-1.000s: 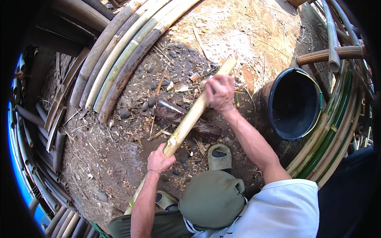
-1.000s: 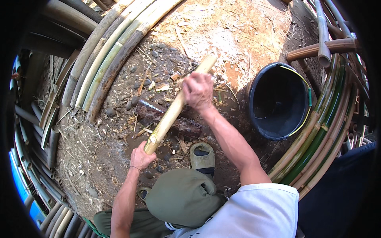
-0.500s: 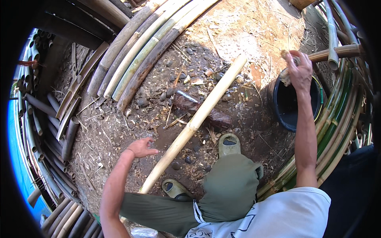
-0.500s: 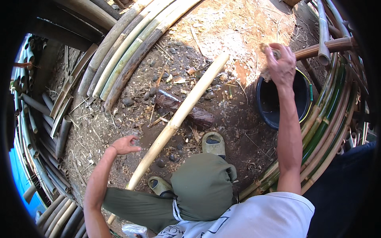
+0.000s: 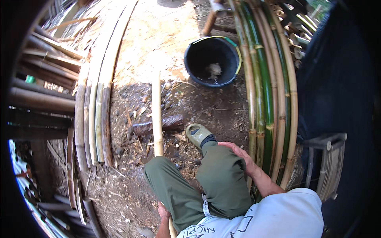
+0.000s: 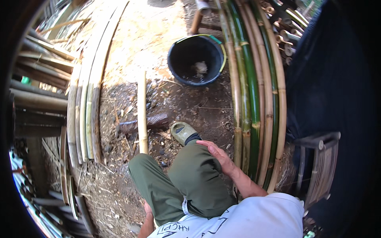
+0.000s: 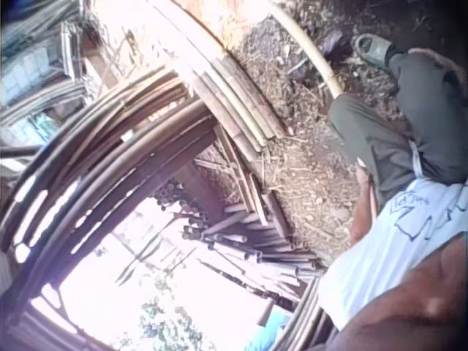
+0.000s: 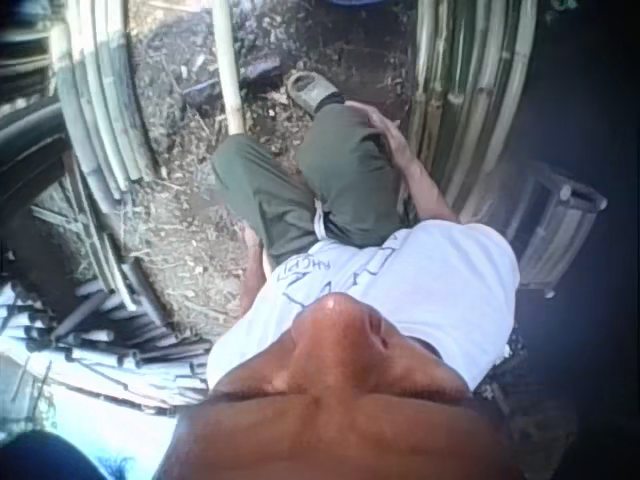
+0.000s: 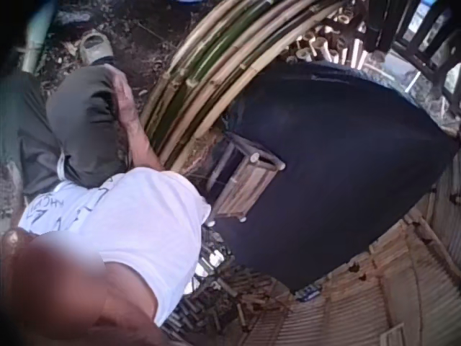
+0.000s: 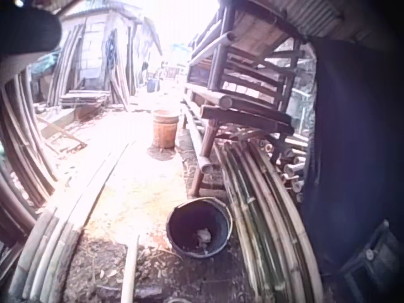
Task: The person wipes bamboo poles with a cloth, handling the poles one by one.
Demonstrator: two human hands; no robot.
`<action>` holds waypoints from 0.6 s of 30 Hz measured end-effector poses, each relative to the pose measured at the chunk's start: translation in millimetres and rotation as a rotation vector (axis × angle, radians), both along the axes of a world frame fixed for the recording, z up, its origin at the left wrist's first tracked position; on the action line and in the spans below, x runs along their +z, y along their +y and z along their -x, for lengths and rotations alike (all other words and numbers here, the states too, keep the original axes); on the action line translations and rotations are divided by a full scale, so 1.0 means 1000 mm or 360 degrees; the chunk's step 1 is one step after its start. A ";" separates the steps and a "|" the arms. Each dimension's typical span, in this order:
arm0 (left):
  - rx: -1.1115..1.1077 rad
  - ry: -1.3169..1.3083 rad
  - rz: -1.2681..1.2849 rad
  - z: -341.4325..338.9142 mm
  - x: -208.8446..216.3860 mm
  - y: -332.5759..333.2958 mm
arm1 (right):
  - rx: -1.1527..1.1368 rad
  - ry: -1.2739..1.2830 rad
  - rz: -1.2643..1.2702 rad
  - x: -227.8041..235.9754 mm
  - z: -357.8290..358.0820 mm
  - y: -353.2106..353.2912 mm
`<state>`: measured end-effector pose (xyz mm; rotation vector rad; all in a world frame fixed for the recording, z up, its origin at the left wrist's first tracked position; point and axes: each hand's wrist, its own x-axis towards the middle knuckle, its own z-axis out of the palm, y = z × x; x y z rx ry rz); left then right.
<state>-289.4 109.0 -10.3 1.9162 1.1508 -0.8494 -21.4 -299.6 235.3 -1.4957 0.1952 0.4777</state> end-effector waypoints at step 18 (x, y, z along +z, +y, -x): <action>-0.1331 -0.0514 -0.1664 -0.373 0.471 0.207 | -0.0265 -0.1794 0.1210 0.236 -0.036 0.029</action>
